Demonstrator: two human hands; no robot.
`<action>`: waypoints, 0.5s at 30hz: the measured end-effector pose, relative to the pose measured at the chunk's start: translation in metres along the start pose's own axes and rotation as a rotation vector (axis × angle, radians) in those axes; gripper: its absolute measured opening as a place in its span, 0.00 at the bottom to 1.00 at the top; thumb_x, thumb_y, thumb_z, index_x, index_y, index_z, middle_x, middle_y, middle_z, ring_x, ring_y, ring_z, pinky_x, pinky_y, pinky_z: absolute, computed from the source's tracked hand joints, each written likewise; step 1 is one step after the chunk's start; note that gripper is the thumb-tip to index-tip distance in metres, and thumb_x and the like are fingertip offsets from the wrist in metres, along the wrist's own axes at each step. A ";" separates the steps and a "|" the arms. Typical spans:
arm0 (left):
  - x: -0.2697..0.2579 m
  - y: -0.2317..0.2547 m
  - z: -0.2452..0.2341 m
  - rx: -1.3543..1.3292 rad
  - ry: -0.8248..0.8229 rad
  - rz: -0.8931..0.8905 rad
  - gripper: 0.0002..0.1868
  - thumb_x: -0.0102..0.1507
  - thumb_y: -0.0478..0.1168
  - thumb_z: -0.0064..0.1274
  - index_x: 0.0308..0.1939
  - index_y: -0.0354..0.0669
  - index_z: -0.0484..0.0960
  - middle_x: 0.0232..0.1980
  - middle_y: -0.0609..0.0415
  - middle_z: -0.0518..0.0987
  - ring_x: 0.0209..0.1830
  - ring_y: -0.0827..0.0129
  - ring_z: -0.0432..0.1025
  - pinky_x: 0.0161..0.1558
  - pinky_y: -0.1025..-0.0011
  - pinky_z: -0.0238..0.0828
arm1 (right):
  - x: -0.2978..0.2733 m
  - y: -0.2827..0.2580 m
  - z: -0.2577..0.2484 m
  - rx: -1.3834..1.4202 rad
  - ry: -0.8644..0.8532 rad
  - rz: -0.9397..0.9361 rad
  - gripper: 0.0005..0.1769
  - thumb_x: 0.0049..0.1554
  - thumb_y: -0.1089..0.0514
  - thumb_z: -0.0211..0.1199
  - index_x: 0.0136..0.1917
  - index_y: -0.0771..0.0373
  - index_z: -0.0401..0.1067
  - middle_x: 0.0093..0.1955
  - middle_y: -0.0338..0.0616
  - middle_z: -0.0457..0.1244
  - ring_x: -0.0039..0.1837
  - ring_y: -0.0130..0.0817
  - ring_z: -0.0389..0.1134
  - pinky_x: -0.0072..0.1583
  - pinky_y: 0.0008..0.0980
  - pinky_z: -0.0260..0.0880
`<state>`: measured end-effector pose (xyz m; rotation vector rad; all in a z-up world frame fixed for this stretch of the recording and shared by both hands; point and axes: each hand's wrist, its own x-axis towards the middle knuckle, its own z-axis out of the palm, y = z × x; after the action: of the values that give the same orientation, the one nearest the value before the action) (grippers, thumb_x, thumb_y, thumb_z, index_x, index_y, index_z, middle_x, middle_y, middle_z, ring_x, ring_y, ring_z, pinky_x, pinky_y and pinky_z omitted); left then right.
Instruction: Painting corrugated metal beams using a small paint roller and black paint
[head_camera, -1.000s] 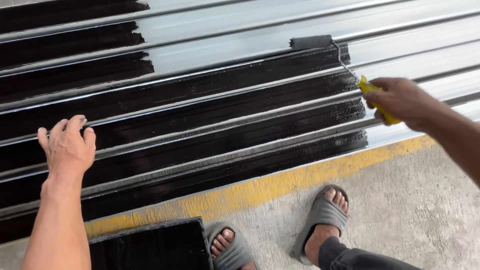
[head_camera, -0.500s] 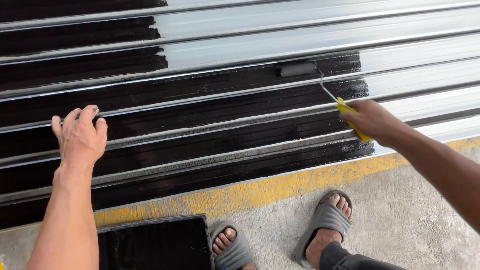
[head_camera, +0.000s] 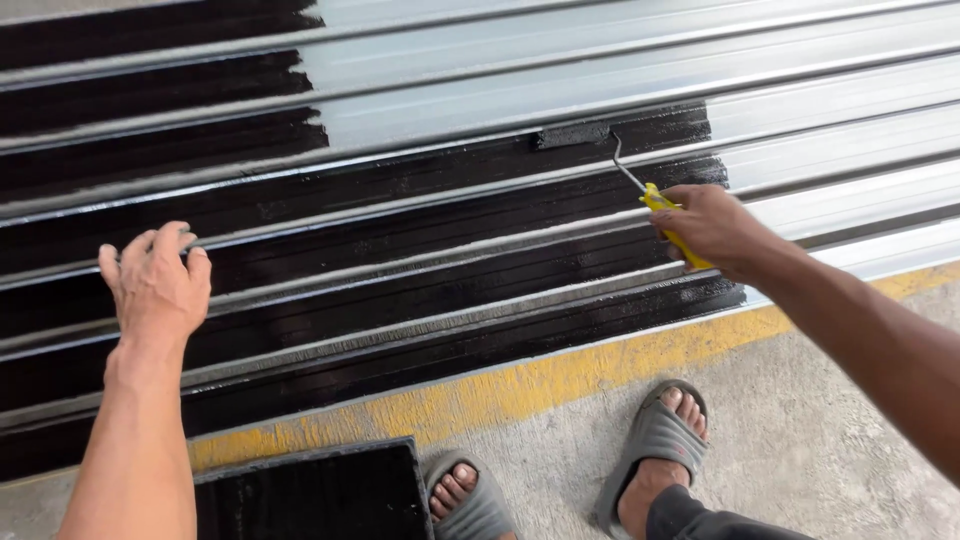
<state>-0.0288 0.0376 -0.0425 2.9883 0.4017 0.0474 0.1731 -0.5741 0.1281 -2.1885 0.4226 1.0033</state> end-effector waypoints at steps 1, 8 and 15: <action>0.001 0.000 -0.002 0.011 -0.017 0.002 0.23 0.75 0.45 0.42 0.69 0.36 0.78 0.58 0.53 0.85 0.70 0.46 0.69 0.76 0.40 0.36 | -0.003 -0.006 -0.001 -0.037 0.018 0.007 0.26 0.65 0.57 0.56 0.73 0.70 0.66 0.48 0.56 0.65 0.39 0.39 0.61 0.37 0.34 0.65; 0.000 0.003 -0.002 -0.034 0.008 -0.012 0.21 0.74 0.44 0.45 0.68 0.38 0.77 0.59 0.53 0.84 0.70 0.47 0.68 0.75 0.42 0.35 | -0.007 -0.005 0.010 -0.086 0.029 -0.021 0.21 0.67 0.56 0.55 0.69 0.68 0.69 0.49 0.57 0.66 0.40 0.41 0.62 0.40 0.36 0.65; -0.011 0.005 -0.010 -0.063 -0.010 -0.026 0.20 0.74 0.42 0.43 0.66 0.36 0.77 0.59 0.51 0.84 0.70 0.44 0.67 0.75 0.39 0.35 | -0.025 -0.014 0.023 0.022 -0.042 0.008 0.26 0.67 0.58 0.53 0.77 0.66 0.62 0.45 0.55 0.61 0.38 0.41 0.60 0.38 0.35 0.64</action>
<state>-0.0390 0.0309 -0.0326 2.9200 0.4298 0.0412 0.1520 -0.5474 0.1422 -2.1444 0.4208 1.0424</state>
